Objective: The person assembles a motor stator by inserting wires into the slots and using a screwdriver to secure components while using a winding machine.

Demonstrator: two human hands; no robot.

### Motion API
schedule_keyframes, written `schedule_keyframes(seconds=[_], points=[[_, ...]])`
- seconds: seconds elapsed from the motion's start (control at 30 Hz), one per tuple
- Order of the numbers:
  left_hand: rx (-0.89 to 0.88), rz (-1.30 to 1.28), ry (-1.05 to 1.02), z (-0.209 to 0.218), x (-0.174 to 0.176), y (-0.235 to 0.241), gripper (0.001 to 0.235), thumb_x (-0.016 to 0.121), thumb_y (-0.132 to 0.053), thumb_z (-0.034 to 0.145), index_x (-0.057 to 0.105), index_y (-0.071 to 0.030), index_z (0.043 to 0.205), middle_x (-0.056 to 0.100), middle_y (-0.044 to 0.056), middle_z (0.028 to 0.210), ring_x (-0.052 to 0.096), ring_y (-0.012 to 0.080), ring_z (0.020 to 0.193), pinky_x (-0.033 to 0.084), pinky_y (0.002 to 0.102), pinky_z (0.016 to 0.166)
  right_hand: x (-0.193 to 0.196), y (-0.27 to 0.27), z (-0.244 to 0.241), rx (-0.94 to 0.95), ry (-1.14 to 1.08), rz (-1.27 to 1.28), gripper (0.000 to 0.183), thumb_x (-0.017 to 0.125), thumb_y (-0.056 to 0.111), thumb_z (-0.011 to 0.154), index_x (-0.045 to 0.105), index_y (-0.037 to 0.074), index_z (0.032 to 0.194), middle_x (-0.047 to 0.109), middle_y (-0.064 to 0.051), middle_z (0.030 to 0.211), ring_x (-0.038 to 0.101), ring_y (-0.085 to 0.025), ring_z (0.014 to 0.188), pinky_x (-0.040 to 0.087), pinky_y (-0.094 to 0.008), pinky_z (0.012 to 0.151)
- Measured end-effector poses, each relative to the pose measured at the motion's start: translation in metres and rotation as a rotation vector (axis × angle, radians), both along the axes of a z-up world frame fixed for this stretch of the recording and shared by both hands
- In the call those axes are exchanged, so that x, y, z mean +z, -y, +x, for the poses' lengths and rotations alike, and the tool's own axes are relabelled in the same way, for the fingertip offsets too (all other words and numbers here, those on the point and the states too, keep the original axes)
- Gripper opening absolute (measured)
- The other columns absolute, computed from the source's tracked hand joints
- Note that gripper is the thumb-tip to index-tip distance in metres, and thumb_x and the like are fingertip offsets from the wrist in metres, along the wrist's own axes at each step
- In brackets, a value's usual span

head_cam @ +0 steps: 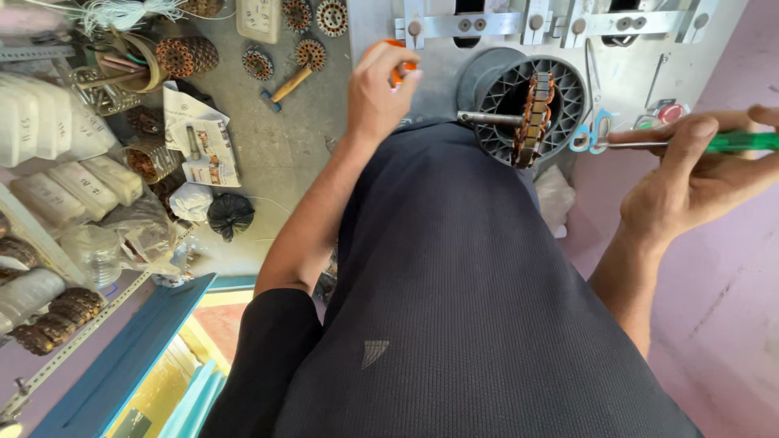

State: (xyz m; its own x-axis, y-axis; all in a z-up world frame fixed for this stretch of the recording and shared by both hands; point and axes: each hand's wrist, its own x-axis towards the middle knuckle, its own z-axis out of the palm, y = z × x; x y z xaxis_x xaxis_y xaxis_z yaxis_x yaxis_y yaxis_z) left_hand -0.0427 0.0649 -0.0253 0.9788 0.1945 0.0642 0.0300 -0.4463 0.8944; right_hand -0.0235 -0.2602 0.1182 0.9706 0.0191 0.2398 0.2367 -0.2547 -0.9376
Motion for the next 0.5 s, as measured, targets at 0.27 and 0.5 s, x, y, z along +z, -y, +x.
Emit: schedule_keyframes(seconds=[0.27,0.5], points=[[0.010,0.469,-0.122,-0.032,-0.057,-0.044,0.017,0.082,-0.012,0.077,0.071,-0.006,0.090,0.062,0.011,0.088,0.062,0.0329,0.085,0.050,0.046,0.074,-0.029,0.001,-0.027,0.086,-0.230,-0.080,0.020,0.054,0.003,0.126,0.037,0.000,0.135,0.054,-0.011,0.092,0.065,-0.019,0.072,0.057,-0.028,0.065],[0.027,0.472,-0.202,-0.024,-0.054,-0.032,0.015,0.081,-0.010,0.077,0.067,-0.007,0.079,0.063,0.010,0.089,0.063,0.0334,0.089,0.050,0.046,0.078,-0.001,-0.024,-0.027,0.091,-0.228,-0.089,0.016,0.050,-0.001,0.123,0.037,-0.002,0.132,0.058,-0.011,0.085,0.069,-0.019,0.069,0.062,-0.029,0.063]])
